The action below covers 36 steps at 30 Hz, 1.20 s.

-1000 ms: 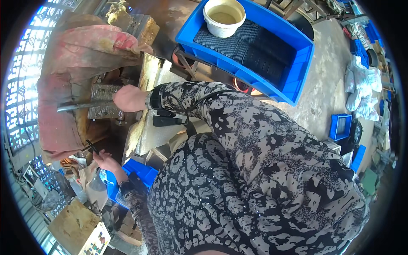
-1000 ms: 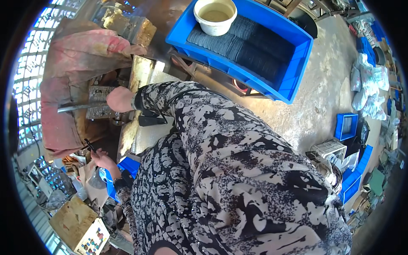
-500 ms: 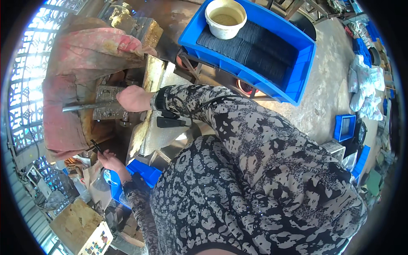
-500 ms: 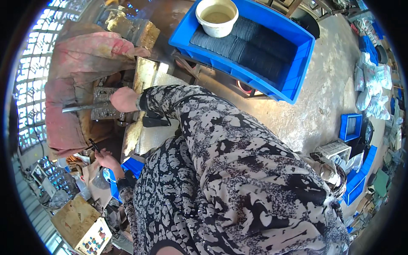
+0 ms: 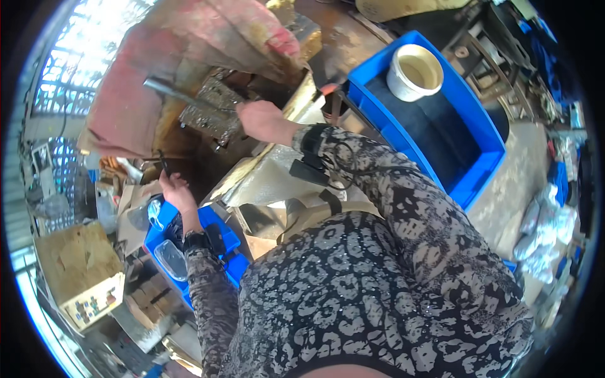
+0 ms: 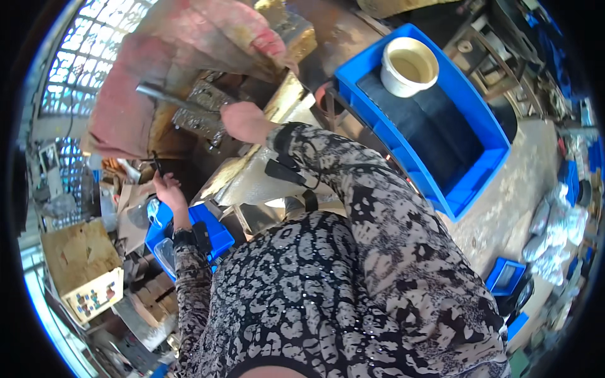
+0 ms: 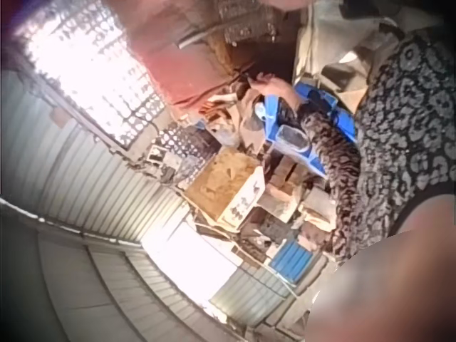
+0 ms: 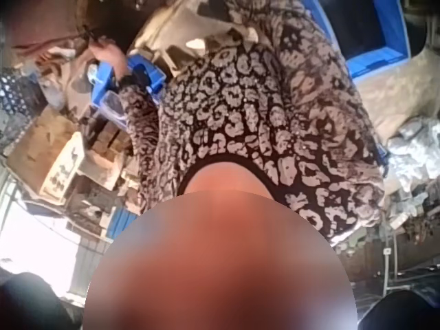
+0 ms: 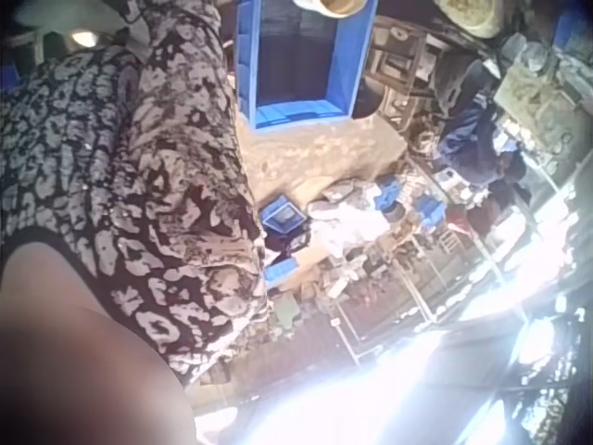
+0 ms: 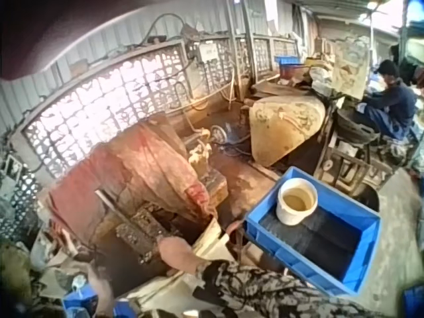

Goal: Operating a manual press machine to process and shape small metal components.

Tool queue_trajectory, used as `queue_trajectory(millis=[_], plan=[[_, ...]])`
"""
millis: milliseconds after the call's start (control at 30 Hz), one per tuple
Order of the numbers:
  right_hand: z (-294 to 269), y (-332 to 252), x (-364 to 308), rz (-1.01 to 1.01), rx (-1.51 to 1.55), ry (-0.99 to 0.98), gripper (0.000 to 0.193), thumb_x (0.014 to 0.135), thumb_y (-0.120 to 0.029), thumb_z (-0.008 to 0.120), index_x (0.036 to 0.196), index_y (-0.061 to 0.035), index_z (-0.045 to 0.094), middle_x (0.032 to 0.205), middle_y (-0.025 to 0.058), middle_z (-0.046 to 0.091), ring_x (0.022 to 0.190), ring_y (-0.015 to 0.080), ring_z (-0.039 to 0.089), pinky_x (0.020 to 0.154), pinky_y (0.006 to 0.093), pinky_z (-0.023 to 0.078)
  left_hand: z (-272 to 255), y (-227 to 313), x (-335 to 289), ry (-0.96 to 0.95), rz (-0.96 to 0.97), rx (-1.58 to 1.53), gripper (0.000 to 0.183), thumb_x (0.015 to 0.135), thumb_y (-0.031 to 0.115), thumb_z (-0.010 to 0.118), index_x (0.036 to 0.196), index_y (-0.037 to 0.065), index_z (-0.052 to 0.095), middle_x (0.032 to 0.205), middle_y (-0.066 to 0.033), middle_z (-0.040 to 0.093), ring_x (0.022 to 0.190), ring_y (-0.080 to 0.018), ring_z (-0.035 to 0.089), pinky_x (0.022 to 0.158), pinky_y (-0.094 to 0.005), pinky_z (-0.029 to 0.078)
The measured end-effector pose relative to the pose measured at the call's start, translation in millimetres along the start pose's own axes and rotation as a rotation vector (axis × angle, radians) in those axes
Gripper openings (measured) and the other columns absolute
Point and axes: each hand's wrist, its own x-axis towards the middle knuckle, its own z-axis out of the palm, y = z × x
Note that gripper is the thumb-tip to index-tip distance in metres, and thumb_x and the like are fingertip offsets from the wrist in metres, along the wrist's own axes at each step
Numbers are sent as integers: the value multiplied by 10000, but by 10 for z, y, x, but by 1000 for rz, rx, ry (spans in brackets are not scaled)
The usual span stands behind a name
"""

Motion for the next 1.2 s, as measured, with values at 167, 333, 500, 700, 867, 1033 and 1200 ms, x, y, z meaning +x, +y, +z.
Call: queue_trajectory(millis=[167,333,500,700,867,1033,1200], plan=[[-56,-36,13,19,-18,-39,170,759,-73,538,901,12,579,786,199,656,768,373,654,682,460,519,12,38,-5,19,-11,18,312,970,62,458,1277,8,469,854,-42,583,588,-67,494,505,-215,448],[-73,-46,2,28,-17,-35,154,732,-79,584,865,-3,600,781,203,656,760,377,656,682,461,520,20,25,4,29,27,81,317,963,60,456,1276,17,476,821,-37,586,583,-67,502,496,-221,451],[-103,-61,-7,38,6,-9,166,735,-81,579,877,3,598,788,202,660,760,378,657,696,460,521,32,11,11,42,-17,75,325,953,58,455,1274,27,495,790,-49,603,551,-90,513,494,-252,458],[-108,-76,13,36,-40,-54,171,748,-76,571,897,2,602,800,199,669,769,367,662,700,453,524,38,21,-16,45,2,77,311,959,57,459,1266,29,497,807,-27,582,573,-68,499,495,-222,453],[-80,-58,17,1,-62,-61,170,760,-70,562,907,3,604,809,198,672,793,363,664,709,448,524,40,15,-19,61,-12,75,319,954,58,461,1270,35,500,796,-28,583,564,-74,498,491,-233,452],[-62,-68,31,37,-66,-89,168,779,-74,545,915,8,598,814,194,672,792,364,662,709,449,523,42,21,-10,69,-29,86,352,944,61,460,1294,53,484,787,-35,584,544,-87,497,477,-245,439],[-62,-64,20,24,-71,-81,161,787,-66,529,918,4,593,805,193,670,781,359,661,698,447,522,34,65,-24,63,-14,72,451,962,41,434,1399,149,419,838,-33,576,579,-71,499,499,-231,458]])
